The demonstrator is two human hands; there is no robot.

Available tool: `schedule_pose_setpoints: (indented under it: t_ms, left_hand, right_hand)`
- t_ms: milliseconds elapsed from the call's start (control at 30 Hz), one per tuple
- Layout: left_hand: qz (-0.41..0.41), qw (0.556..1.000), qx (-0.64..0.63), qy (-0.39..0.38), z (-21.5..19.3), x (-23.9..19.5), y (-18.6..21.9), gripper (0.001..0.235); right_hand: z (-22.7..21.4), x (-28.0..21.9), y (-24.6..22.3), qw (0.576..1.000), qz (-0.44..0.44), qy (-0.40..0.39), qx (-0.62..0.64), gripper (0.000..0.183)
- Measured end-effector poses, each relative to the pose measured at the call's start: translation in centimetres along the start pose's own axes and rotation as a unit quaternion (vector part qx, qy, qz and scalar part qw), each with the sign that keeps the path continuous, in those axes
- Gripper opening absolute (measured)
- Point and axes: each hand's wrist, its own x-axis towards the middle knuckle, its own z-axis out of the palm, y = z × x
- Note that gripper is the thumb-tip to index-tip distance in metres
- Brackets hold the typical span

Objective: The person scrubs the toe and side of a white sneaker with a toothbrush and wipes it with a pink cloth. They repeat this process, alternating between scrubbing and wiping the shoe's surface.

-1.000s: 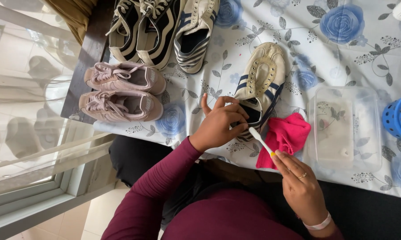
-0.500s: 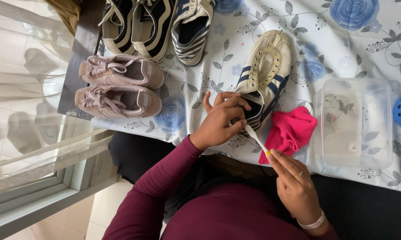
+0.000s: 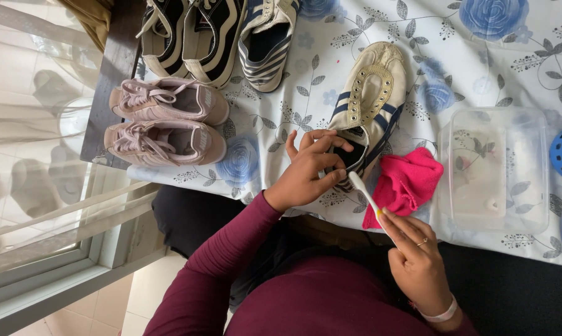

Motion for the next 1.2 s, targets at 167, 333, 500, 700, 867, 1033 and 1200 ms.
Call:
schedule_pose_setpoints:
  t_ms: [167,333,500,700,867,1033,1200]
  left_hand:
    - [0.015,1.0,-0.005,0.001,-0.1,-0.1,-0.2,0.016]
    - [0.019,1.0,-0.005,-0.001,-0.2,-0.2,-0.2,0.016]
    - [0.019,1.0,0.001,-0.012,-0.4,0.0,0.0,0.013]
    - [0.022,1.0,0.002,-0.011,-0.4,-0.1,0.0,0.014]
    - [0.057,0.997,0.044,-0.018,-0.9,0.0,-0.7,0.016]
    - [0.139,0.982,0.118,-0.052,-2.6,0.1,-1.4,0.044]
    - [0.153,0.98,0.127,-0.021,-2.8,0.5,-0.9,0.009]
  right_hand:
    - [0.0,0.2,0.6,1.0,0.008,0.004,-0.026,0.071]
    - [0.4,-0.4,0.8,1.0,0.001,0.007,-0.015,0.068]
    - [0.7,-0.9,0.8,1.0,-0.005,0.019,-0.018,0.07]
    - [0.5,-1.0,1.4,0.999,-0.024,0.024,-0.024,0.068]
    - [-0.4,-0.6,0.9,0.997,-0.043,0.024,-0.054,0.066]
    - [-3.8,0.5,0.0,0.998,-0.056,0.013,-0.041,0.061]
    - [-6.0,1.3,0.0,0.975,-0.104,0.003,-0.198,0.06]
